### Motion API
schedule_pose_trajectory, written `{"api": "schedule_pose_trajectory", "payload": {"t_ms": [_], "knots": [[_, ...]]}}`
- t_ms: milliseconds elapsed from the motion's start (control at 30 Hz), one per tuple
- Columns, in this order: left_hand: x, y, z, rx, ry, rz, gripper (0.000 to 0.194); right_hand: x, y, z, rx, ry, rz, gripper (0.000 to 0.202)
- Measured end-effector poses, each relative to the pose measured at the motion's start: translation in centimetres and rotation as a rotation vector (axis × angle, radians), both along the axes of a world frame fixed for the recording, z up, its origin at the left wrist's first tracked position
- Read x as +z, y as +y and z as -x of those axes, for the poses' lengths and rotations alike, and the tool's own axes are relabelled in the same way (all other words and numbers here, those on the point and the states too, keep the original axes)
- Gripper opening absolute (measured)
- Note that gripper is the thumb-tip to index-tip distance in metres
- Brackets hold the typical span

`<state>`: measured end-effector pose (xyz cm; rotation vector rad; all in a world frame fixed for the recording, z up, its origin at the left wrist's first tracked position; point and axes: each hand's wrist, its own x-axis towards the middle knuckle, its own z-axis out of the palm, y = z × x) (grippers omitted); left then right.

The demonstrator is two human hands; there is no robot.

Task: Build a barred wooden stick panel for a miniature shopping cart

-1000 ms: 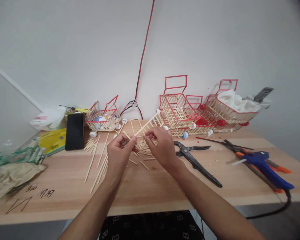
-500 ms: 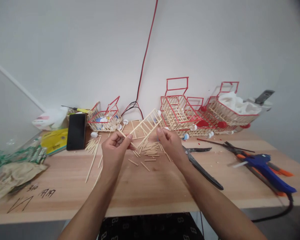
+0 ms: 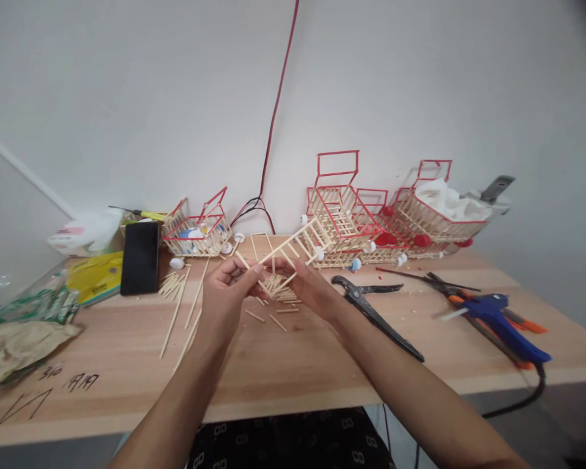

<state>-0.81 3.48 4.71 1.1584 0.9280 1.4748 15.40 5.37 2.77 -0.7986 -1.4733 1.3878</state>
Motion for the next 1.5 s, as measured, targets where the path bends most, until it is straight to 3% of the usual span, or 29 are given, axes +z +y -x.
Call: {"api": "schedule_pose_trajectory", "payload": {"t_ms": [133,667,1500], "knots": [[-0.21,0.06,0.29,-0.009,-0.014,0.010,0.021,0.06,-0.11,0.01,0.113,0.125,0.053,0.057],[-0.74,0.31,0.81,0.010,-0.023,0.007,0.021,0.09,-0.25,-0.46,0.000,0.072,0.104,0.048],[-0.22,0.29,1.00,0.025,0.052,-0.066,0.020,-0.29,-0.10,-0.46,-0.007,0.044,0.066,0.037]]}}
